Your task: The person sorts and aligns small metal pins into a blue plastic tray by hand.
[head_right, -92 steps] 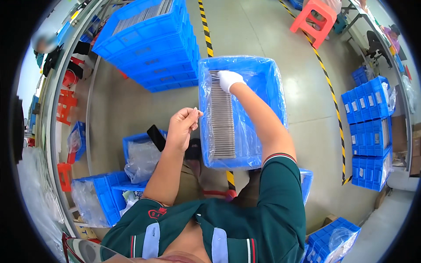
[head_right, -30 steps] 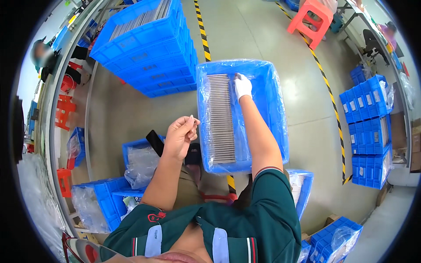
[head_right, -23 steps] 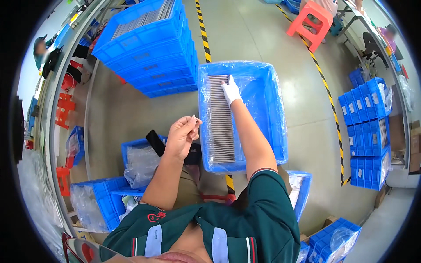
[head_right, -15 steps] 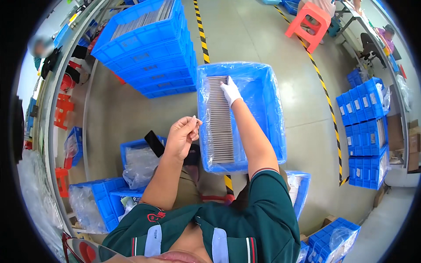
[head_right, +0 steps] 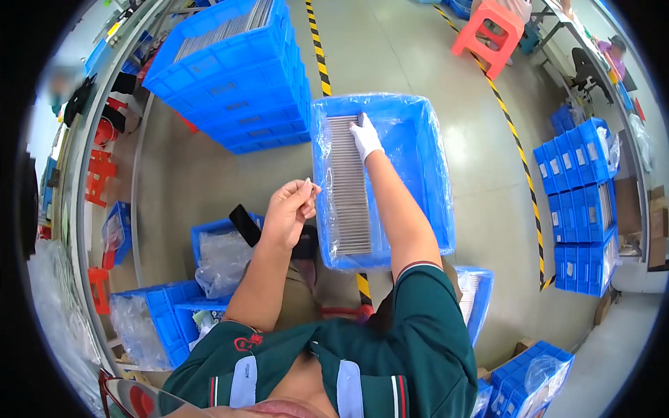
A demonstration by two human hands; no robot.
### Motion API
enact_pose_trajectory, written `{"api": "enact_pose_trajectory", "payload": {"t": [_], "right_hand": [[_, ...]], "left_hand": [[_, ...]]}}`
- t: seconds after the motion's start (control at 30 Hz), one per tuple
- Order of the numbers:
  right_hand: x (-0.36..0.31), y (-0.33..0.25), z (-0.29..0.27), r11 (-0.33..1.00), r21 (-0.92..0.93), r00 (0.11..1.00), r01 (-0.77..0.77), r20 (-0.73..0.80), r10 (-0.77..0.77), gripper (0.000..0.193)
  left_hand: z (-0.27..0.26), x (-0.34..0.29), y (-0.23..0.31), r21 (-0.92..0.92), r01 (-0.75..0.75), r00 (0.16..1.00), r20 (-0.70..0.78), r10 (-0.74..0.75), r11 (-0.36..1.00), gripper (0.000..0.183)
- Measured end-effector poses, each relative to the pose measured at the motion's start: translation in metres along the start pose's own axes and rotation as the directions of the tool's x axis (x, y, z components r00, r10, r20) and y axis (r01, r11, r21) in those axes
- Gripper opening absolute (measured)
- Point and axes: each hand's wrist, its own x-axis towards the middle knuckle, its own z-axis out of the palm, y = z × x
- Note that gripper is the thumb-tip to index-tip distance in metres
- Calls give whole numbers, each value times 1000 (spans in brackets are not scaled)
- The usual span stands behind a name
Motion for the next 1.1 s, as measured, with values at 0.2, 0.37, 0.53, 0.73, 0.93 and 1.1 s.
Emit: {"api": "enact_pose_trajectory", "payload": {"t": [0.2,0.37,0.53,0.73,0.93,1.1], "right_hand": [[-5,-22,-55,914,-394,995,98,22,-97,55],[-98,-94,-145,840,-491,971,230,60,-231,38],[-254,-96,-243,985,-169,848,37,-516,-120,35],[-448,100,-386,920,299,536,-252,-749,390,21],[-594,174,-354,522,735,2,-433,-578,816,29],[-654,210,-355,452,716,-90,-532,-578,811,20]], "left_hand": [[3,9,3,-44,-48,999,-11,48,998,18],[-1,16,-3,-26,-61,998,9,61,998,20],[2,13,-13,102,-90,996,34,87,991,23],[34,11,-63,526,-199,978,50,203,827,17],[23,-24,-99,792,-345,936,247,252,504,17],[29,-19,-132,899,-407,841,299,451,162,24]]}}
